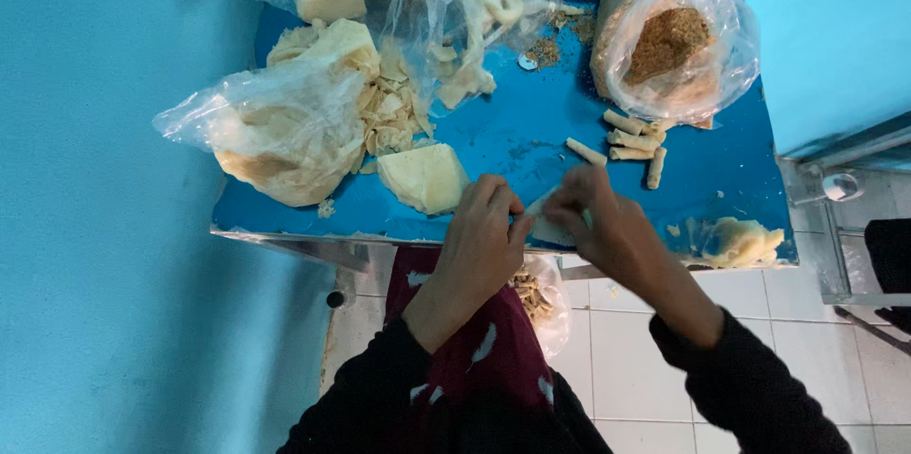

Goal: The person sits at a blue table and shapes pieces of soft dough by hand, pinching and rolling them into small cylinders and flattening pieces on the table. They occasionally dip the shaped dough pieces into a plastic bag of brown powder and set the finished pieces on the table.

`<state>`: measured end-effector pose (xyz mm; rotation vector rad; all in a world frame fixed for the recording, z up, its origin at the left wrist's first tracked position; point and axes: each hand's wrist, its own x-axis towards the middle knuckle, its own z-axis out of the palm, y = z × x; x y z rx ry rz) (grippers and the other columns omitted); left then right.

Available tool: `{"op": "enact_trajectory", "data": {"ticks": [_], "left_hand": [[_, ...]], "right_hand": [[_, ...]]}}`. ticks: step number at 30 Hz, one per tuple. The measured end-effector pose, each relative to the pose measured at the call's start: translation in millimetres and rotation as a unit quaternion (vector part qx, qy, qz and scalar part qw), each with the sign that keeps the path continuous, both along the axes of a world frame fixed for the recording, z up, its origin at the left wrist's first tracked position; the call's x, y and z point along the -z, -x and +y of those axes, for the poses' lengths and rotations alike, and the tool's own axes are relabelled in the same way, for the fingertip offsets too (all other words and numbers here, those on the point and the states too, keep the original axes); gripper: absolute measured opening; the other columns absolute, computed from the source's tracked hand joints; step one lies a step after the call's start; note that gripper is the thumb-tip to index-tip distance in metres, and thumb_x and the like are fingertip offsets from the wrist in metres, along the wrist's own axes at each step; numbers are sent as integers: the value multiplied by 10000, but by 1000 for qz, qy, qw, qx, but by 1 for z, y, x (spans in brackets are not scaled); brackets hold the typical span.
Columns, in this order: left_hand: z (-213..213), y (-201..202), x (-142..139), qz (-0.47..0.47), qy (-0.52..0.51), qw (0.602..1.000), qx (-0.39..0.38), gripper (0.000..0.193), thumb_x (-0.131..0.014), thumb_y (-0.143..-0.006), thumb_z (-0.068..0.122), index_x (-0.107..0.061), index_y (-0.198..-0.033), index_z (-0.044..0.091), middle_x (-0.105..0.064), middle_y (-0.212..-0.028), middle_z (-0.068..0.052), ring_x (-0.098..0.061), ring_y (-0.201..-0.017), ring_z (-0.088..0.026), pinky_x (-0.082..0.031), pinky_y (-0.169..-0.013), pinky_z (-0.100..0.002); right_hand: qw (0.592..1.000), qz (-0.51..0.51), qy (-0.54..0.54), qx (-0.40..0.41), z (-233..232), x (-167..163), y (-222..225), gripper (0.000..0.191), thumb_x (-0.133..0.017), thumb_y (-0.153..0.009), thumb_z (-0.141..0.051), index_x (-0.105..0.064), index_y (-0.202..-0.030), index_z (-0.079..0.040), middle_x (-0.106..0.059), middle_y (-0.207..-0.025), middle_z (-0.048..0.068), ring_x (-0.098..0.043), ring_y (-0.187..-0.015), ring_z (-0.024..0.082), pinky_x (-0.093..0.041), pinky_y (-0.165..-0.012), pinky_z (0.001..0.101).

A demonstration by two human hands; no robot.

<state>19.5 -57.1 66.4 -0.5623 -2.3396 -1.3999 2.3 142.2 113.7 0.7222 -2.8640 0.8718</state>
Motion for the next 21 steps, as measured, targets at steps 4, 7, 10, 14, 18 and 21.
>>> {"op": "enact_trajectory", "data": {"ticks": [4,7,10,14,18,21], "left_hand": [[1,0,1,31,-13,999,-12,222,-766,-875,61,-552,-915,18,-533,-995,-151,-574,-924,-355,-473,-771,-467],[1,0,2,20,-15,1000,-8,219,-759,-882,57,-546,-914,17,-531,-983,-149,-572,-914,-351,-475,-769,-462],[3,-1,2,16,-4,1000,-7,206,-749,-899,62,-549,-921,18,-536,-961,-147,-572,-892,-344,-476,-762,-458],[7,-3,0,22,3,1000,-15,185,-728,-922,86,-551,-942,37,-598,-914,-129,-616,-871,-339,-494,-746,-455],[13,-6,-4,-6,-41,999,-8,134,-686,-975,97,-568,-1011,45,-674,-906,-132,-685,-880,-346,-523,-723,-457],[15,-9,-5,-32,-85,996,22,149,-640,-1003,83,-565,-1118,26,-681,-952,-153,-697,-906,-356,-547,-735,-452]], "right_hand": [[974,176,-125,-64,20,10,-32,501,-654,-835,92,-443,-1282,4,-719,-1207,209,-703,-1096,343,-593,-847,409],[955,223,-189,-40,33,9,-50,692,-624,-737,171,-467,-1387,-3,-704,-1267,194,-681,-1141,340,-586,-931,468],[962,208,-177,35,36,4,-58,650,-658,-761,160,-511,-1355,-60,-701,-1283,211,-689,-1073,342,-584,-898,468],[983,139,-4,120,22,0,-52,578,-703,-881,72,-456,-1400,17,-716,-1100,180,-741,-981,321,-606,-781,421],[981,123,-80,125,8,-7,-43,542,-656,-899,71,-408,-1377,10,-718,-977,163,-731,-867,338,-592,-683,434],[987,80,-76,119,6,-16,-41,586,-630,-904,87,-344,-1410,8,-696,-1006,187,-728,-878,345,-595,-681,434]]}}
